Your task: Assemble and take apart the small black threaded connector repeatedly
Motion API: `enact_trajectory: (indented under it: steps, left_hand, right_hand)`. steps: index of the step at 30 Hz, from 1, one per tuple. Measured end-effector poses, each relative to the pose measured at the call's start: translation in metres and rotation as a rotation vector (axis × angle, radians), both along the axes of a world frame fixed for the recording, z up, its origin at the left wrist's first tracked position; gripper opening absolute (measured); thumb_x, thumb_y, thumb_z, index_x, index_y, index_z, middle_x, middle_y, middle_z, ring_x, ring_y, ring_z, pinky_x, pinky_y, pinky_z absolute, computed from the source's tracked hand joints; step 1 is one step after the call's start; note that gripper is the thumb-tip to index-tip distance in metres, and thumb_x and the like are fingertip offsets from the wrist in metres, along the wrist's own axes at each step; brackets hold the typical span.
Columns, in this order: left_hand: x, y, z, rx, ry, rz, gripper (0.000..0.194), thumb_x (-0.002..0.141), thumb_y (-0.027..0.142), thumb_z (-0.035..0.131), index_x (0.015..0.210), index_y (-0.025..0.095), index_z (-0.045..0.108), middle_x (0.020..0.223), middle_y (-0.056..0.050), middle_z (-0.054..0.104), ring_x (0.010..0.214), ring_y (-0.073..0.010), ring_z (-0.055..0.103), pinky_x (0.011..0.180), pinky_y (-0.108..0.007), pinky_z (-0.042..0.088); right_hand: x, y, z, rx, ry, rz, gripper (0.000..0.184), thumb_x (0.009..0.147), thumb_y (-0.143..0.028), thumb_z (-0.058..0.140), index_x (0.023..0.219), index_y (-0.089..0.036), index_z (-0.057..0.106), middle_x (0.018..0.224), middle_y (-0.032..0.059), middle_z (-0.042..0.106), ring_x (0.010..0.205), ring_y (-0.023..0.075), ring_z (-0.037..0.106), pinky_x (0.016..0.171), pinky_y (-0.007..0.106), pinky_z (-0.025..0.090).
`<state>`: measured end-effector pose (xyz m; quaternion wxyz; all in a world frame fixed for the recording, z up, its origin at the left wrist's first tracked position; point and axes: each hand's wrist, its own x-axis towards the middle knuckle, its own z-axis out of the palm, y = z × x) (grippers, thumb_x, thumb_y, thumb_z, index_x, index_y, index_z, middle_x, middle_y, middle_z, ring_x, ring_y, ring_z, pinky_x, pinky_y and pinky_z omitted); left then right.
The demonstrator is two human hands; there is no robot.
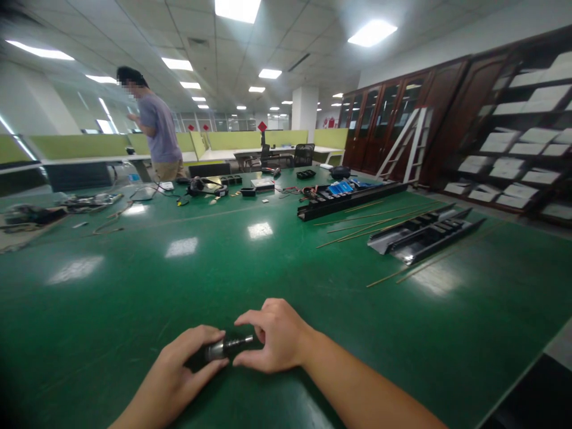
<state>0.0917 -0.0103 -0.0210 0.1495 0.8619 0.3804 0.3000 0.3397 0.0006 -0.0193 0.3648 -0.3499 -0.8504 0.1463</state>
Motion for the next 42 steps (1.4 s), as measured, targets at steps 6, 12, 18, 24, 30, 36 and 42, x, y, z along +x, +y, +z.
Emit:
enact_trajectory:
  steps: [6, 12, 18, 24, 30, 36, 42]
  left_hand:
    - [0.003, -0.003, 0.004, 0.045, 0.020, 0.007, 0.031, 0.084, 0.032, 0.070, 0.113, 0.030, 0.061, 0.103, 0.000, 0.071, 0.093, -0.0177, 0.068, 0.083, -0.028, 0.057]
    - [0.004, -0.001, 0.004, 0.072, 0.016, -0.012, 0.030, 0.085, 0.034, 0.069, 0.113, 0.028, 0.062, 0.103, -0.001, 0.071, 0.093, -0.0169, 0.068, 0.083, -0.026, 0.057]
    - [0.004, -0.001, 0.005, 0.103, 0.031, -0.053, 0.030, 0.086, 0.035, 0.069, 0.114, 0.028, 0.062, 0.103, -0.001, 0.071, 0.094, -0.0166, 0.068, 0.084, -0.026, 0.056]
    - [0.004, -0.001, 0.001, 0.073, 0.030, -0.026, 0.028, 0.088, 0.031, 0.066, 0.115, 0.027, 0.063, 0.106, -0.004, 0.070, 0.098, -0.0179, 0.068, 0.087, -0.027, 0.056]
    - [0.008, -0.003, 0.000, 0.048, -0.007, -0.023, 0.028, 0.086, 0.029, 0.068, 0.114, 0.027, 0.064, 0.105, -0.003, 0.070, 0.097, -0.0172, 0.068, 0.088, -0.026, 0.056]
    - [0.008, -0.004, 0.000, 0.014, -0.016, -0.005, 0.027, 0.086, 0.027, 0.068, 0.112, 0.027, 0.065, 0.104, -0.002, 0.070, 0.096, -0.0162, 0.067, 0.086, -0.025, 0.056]
    - [0.010, -0.004, 0.003, 0.025, -0.032, -0.003, 0.027, 0.084, 0.026, 0.070, 0.111, 0.026, 0.066, 0.102, -0.002, 0.071, 0.094, -0.0169, 0.068, 0.085, -0.026, 0.056]
  right_hand:
    - [-0.001, -0.004, 0.000, -0.071, -0.075, 0.049, 0.045, 0.072, -0.053, 0.074, 0.106, -0.023, 0.070, 0.064, -0.0034, 0.066, 0.058, 0.0143, 0.063, 0.068, 0.027, 0.044]
    - [-0.001, -0.006, 0.003, -0.092, -0.089, 0.058, 0.047, 0.073, -0.050, 0.073, 0.110, -0.023, 0.068, 0.080, -0.0003, 0.072, 0.067, 0.0159, 0.066, 0.072, 0.027, 0.047]
    - [-0.003, -0.007, 0.004, -0.091, -0.071, 0.039, 0.034, 0.075, -0.038, 0.071, 0.106, -0.022, 0.070, 0.086, 0.0007, 0.073, 0.075, 0.0169, 0.068, 0.077, 0.028, 0.048]
    - [-0.008, -0.005, -0.003, -0.154, -0.020, 0.085, 0.027, 0.076, -0.033, 0.069, 0.100, -0.019, 0.071, 0.080, 0.0020, 0.071, 0.069, 0.0156, 0.065, 0.070, 0.025, 0.049]
    - [-0.011, -0.003, -0.007, -0.220, 0.048, 0.074, 0.016, 0.074, -0.028, 0.071, 0.088, -0.018, 0.070, 0.074, 0.0004, 0.067, 0.065, 0.0130, 0.062, 0.062, 0.021, 0.046]
    - [-0.008, -0.003, -0.006, -0.286, 0.067, 0.071, 0.014, 0.074, -0.027, 0.072, 0.084, -0.017, 0.070, 0.072, 0.0004, 0.067, 0.062, 0.0123, 0.060, 0.060, 0.021, 0.044]
    - [-0.007, -0.004, -0.003, -0.323, 0.066, 0.063, 0.014, 0.073, -0.025, 0.072, 0.084, -0.017, 0.071, 0.071, 0.0007, 0.067, 0.062, 0.0125, 0.060, 0.060, 0.021, 0.045]
